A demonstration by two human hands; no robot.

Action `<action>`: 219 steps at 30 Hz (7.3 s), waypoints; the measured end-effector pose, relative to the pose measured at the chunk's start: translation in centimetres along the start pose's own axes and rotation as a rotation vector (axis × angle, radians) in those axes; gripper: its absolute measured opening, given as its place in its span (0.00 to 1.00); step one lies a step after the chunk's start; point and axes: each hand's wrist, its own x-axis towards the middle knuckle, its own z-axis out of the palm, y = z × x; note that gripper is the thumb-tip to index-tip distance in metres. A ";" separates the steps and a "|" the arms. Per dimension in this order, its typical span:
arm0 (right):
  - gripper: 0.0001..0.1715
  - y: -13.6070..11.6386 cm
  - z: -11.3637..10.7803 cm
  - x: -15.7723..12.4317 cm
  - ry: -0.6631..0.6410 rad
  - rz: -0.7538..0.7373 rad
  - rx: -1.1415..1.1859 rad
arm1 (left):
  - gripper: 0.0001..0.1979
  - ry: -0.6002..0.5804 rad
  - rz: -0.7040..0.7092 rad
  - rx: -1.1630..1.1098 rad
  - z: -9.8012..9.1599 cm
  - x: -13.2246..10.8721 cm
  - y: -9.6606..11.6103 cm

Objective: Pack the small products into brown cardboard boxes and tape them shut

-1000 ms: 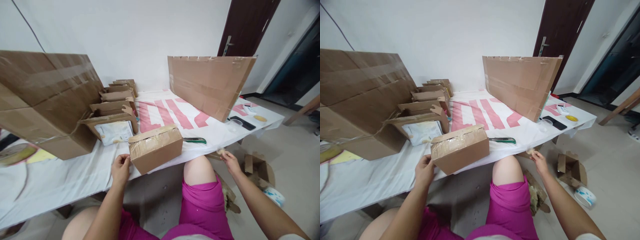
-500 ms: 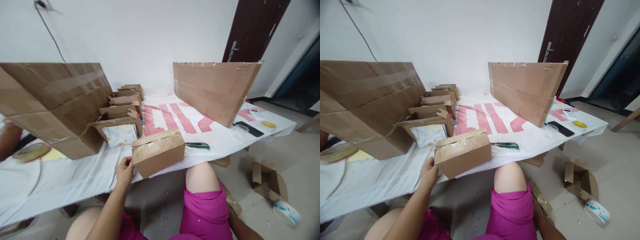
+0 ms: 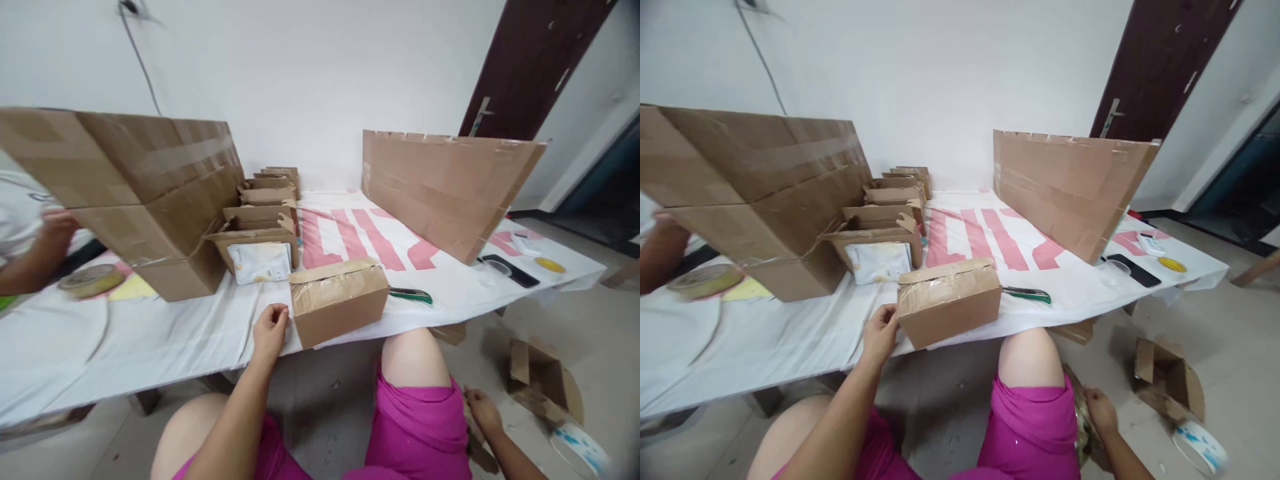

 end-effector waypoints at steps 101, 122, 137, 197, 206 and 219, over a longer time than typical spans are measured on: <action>0.19 -31.6 -15.6 7.8 0.324 -1.306 -0.534 | 0.21 -0.036 0.727 -0.046 0.9 -3.4 4.8; 0.31 -34.6 -9.1 0.9 -0.156 -1.058 0.152 | 0.33 -0.016 0.723 -0.080 1.3 -3.1 4.4; 0.19 -37.6 -10.3 -5.8 -0.285 -1.520 -0.270 | 0.28 0.038 0.830 -0.121 1.6 -3.9 4.3; 0.25 -40.4 -8.0 -5.4 -0.001 -1.549 -0.460 | 0.68 -0.314 0.799 -0.152 -0.6 -3.3 4.9; 0.13 -38.8 -6.5 -7.7 0.141 -1.850 -0.191 | 0.67 -0.317 0.757 -0.194 -0.4 -3.3 4.3; 0.38 -41.8 -5.3 -12.1 -0.088 -1.957 -0.401 | 0.60 -0.314 0.702 -0.209 -0.4 -3.4 4.4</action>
